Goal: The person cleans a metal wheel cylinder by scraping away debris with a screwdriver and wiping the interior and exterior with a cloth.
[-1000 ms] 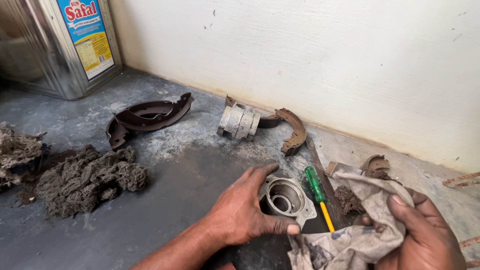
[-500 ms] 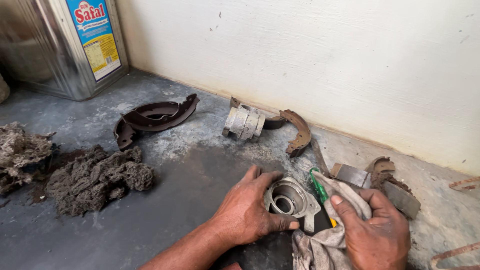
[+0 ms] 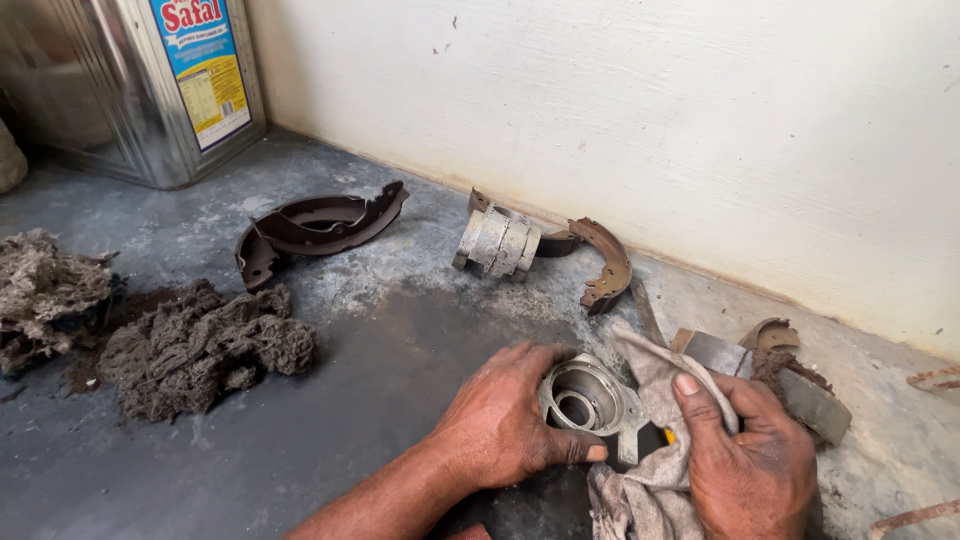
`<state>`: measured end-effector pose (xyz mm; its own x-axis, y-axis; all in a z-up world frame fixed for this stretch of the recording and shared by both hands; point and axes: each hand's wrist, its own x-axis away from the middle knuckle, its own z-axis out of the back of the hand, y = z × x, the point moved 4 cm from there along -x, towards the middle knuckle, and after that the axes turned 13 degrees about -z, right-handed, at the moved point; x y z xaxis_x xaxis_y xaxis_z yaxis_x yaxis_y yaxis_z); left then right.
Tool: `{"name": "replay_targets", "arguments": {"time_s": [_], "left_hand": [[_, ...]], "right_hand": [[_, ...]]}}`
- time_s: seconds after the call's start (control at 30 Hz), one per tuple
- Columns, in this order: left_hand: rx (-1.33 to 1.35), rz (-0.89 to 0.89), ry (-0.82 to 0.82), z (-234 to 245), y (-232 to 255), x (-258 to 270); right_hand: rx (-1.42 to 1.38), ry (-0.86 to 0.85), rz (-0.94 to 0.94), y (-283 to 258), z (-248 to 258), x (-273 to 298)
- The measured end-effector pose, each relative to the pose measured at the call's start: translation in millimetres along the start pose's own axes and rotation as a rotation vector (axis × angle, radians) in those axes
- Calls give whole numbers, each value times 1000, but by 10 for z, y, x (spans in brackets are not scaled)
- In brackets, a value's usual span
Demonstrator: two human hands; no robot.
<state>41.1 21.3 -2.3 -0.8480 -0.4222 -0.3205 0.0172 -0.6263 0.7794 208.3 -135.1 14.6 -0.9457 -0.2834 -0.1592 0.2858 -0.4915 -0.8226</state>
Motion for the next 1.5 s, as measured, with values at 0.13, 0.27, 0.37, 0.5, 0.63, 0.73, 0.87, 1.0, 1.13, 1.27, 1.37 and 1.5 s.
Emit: {"name": "replay_targets", "arguments": {"time_s": [0.13, 0.27, 0.37, 0.5, 0.63, 0.73, 0.87, 1.0, 1.13, 1.27, 1.37, 1.5], "left_hand": [[-13, -48, 21, 24, -9, -3], [-26, -68, 26, -2, -15, 18], [-34, -105, 45, 15, -33, 11], [-31, -88, 29, -7, -53, 13], [-76, -140, 72, -23, -63, 31], [-92, -150, 75, -36, -64, 43], [-119, -139, 58, -11, -23, 31], [-106, -115, 12, -23, 10, 56], [-123, -98, -7, -27, -5, 50], [-90, -91, -25, -43, -19, 25], [-68, -61, -49, -37, -3, 44], [-81, -60, -68, -17, 12, 37]], "right_hand": [[63, -82, 196, 15, -30, -55], [212, -209, 355, -74, -186, 56], [348, -268, 547, -278, -342, 100], [594, -318, 730, -525, -444, 74], [758, -294, 794, -587, -416, 141], [875, -227, 786, -543, -386, 180], [1107, -235, 505, -556, -330, 257], [1197, -222, 330, -593, -235, 354], [985, -216, 243, -510, -300, 332], [829, -270, 285, -358, -409, 223], [724, -336, 375, -360, -447, 182], [826, -325, 401, -486, -385, 226]]}}
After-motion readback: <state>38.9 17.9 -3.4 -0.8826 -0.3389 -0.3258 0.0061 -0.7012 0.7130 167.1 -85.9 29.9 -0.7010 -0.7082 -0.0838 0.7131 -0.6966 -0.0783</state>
